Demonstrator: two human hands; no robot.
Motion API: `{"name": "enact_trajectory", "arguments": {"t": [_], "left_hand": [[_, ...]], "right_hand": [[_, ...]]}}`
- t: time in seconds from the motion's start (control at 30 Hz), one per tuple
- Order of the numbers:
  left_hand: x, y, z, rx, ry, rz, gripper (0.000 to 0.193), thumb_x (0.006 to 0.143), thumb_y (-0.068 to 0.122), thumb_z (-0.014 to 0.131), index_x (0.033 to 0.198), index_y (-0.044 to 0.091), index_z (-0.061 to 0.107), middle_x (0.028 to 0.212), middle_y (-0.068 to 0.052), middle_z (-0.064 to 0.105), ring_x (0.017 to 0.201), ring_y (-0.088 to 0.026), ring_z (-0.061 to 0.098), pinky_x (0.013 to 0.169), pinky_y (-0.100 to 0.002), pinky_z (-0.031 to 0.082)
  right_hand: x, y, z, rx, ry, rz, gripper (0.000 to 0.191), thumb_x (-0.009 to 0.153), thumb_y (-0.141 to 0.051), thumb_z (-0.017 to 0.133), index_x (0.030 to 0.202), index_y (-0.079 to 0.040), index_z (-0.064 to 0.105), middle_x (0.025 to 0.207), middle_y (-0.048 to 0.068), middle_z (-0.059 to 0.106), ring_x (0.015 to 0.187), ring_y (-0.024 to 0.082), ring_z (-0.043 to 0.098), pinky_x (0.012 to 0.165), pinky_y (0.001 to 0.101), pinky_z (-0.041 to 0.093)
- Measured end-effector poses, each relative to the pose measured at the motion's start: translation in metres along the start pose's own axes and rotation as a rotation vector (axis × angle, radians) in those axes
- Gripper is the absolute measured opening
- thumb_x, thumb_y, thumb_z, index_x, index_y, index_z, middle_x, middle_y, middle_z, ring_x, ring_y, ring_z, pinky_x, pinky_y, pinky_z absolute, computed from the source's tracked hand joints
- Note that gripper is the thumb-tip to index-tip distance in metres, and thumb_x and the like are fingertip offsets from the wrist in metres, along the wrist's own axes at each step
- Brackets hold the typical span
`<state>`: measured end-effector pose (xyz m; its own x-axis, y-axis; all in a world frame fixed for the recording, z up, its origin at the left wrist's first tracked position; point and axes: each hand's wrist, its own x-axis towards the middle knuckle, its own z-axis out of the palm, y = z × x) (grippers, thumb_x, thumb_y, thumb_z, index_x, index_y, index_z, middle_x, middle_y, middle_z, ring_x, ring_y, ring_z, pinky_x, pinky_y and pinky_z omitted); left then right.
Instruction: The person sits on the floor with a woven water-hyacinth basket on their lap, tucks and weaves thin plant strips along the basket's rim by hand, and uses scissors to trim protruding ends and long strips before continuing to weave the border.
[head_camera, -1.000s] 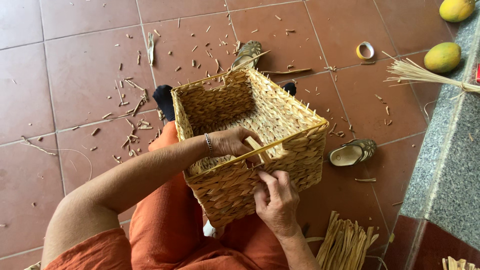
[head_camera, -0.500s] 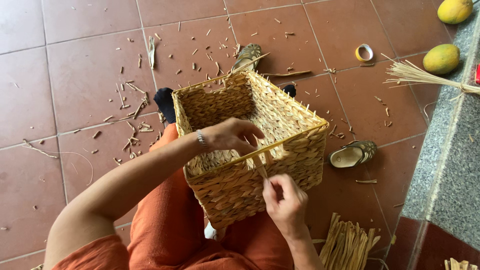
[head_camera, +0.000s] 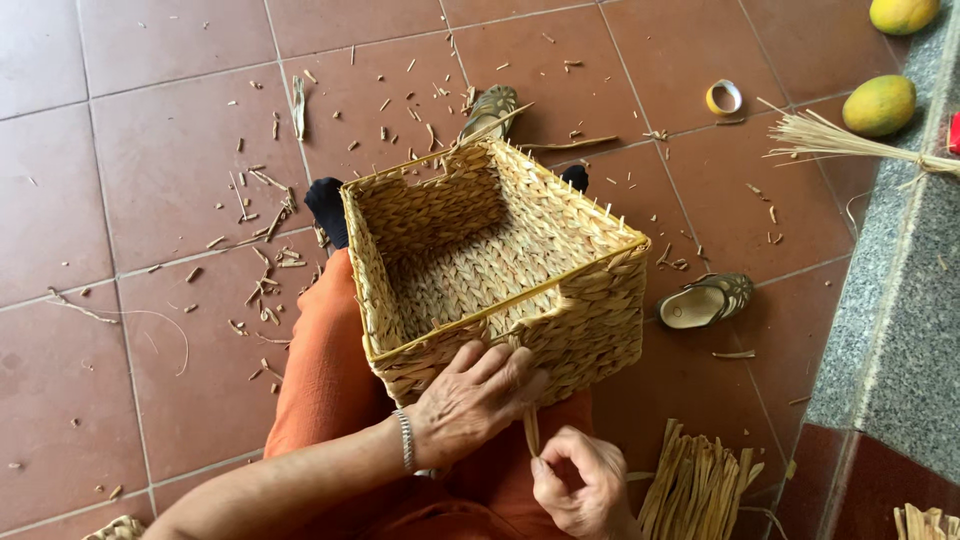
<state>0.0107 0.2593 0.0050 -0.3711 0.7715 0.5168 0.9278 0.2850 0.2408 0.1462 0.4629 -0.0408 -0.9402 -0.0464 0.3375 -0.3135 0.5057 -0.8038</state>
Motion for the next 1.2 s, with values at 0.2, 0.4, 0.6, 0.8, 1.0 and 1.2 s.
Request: {"name": "enact_trajectory", "arguments": {"t": [0.2,0.4,0.6,0.8,1.0,1.2], "left_hand": [[-0.011,-0.012,0.018,-0.161,0.03,0.129,0.042,0.082,0.018,0.068,0.119,-0.004,0.068,0.123,-0.018,0.062,0.117,-0.033,0.06,0.099,-0.045,0.055],[-0.01,-0.004,0.017,-0.176,0.063,0.129,0.049,0.081,0.016,0.07,0.124,-0.008,0.067,0.127,-0.021,0.064,0.12,-0.035,0.062,0.104,-0.044,0.056],[-0.019,0.002,0.022,-0.114,-0.001,0.143,0.05,0.081,0.018,0.066,0.124,-0.008,0.069,0.127,-0.021,0.065,0.123,-0.036,0.063,0.106,-0.043,0.055],[-0.021,0.006,0.028,-0.104,-0.046,0.153,0.049,0.082,0.016,0.066,0.124,-0.009,0.069,0.126,-0.021,0.065,0.124,-0.036,0.063,0.103,-0.041,0.058],[-0.015,0.01,-0.002,-0.151,0.025,0.094,0.05,0.082,0.014,0.068,0.126,-0.009,0.064,0.128,-0.026,0.066,0.119,-0.039,0.069,0.094,-0.039,0.061],[0.002,-0.04,-0.031,-0.243,0.212,-0.085,0.029,0.082,-0.001,0.076,0.11,0.004,0.071,0.099,-0.009,0.075,0.082,-0.021,0.072,0.067,-0.034,0.06]], "right_hand": [[0.064,0.032,0.002,0.163,0.169,-0.004,0.016,0.102,-0.004,0.053,0.105,-0.004,0.069,0.105,0.007,0.07,0.079,0.011,0.063,0.07,0.0302,0.06],[0.116,0.036,0.021,-0.265,0.228,-0.152,0.022,0.092,-0.005,0.077,0.114,-0.008,0.075,0.106,0.007,0.065,0.085,0.014,0.068,0.069,0.0238,0.058],[0.122,0.025,0.023,-0.289,0.225,-0.18,0.024,0.089,-0.006,0.079,0.113,-0.009,0.077,0.103,0.004,0.056,0.086,0.017,0.063,0.071,0.0285,0.057],[0.12,0.024,0.024,-0.255,0.204,-0.115,0.021,0.088,-0.005,0.08,0.109,-0.01,0.076,0.101,0.005,0.058,0.084,0.015,0.065,0.068,0.0292,0.058],[0.112,0.03,0.014,-0.231,0.135,-0.219,0.033,0.095,-0.002,0.068,0.128,-0.006,0.066,0.126,0.009,0.067,0.115,0.025,0.069,0.098,0.0333,0.06],[0.1,0.046,0.018,-0.085,0.125,-0.18,0.029,0.103,-0.015,0.067,0.129,-0.014,0.057,0.129,0.008,0.069,0.117,0.022,0.07,0.096,0.0313,0.061]]}}
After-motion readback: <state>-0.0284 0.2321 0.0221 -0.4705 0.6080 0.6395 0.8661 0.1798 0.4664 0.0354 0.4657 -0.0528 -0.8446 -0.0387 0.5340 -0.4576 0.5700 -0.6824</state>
